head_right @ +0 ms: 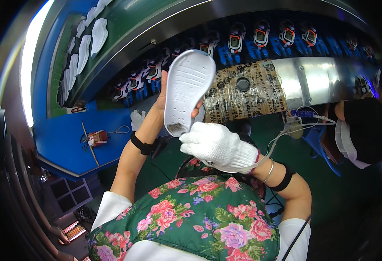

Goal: Apply glue to the bottom of a white shoe sole using a brush on a manufacturing line.

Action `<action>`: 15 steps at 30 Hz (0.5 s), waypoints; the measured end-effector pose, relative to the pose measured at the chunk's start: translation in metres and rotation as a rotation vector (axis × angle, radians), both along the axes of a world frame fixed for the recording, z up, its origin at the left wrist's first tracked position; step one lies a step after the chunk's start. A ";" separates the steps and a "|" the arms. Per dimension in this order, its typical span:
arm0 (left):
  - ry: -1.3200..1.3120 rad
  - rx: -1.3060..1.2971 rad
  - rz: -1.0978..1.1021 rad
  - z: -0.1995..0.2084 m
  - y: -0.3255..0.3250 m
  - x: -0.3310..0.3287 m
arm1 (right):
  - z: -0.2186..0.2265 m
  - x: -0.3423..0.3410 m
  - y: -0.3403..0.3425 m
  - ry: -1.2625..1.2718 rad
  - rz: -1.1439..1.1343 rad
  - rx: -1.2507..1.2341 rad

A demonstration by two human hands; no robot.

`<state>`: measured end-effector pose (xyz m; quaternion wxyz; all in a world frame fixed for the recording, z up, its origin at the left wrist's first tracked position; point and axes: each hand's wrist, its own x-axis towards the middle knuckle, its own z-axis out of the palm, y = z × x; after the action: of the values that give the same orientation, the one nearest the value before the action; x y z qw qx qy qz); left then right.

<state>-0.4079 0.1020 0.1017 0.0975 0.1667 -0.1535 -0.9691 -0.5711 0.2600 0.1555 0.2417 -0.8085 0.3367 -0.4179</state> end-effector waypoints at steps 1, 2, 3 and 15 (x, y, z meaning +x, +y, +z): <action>0.105 -0.075 -0.098 -0.006 -0.004 0.002 | 0.001 0.000 -0.002 -0.071 0.032 0.035; 0.102 -0.080 -0.086 -0.010 -0.006 0.004 | 0.004 -0.002 -0.004 -0.141 0.064 0.069; 0.111 -0.069 -0.104 -0.012 -0.008 0.006 | 0.011 -0.006 -0.008 -0.191 0.043 0.069; -0.178 0.042 0.240 -0.016 0.044 -0.009 | 0.019 -0.039 -0.014 -0.492 -0.598 0.482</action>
<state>-0.4173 0.1462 0.0858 0.1949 0.2711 -0.1204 -0.9349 -0.6102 0.2461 0.1745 0.3647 -0.4732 0.5755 -0.5585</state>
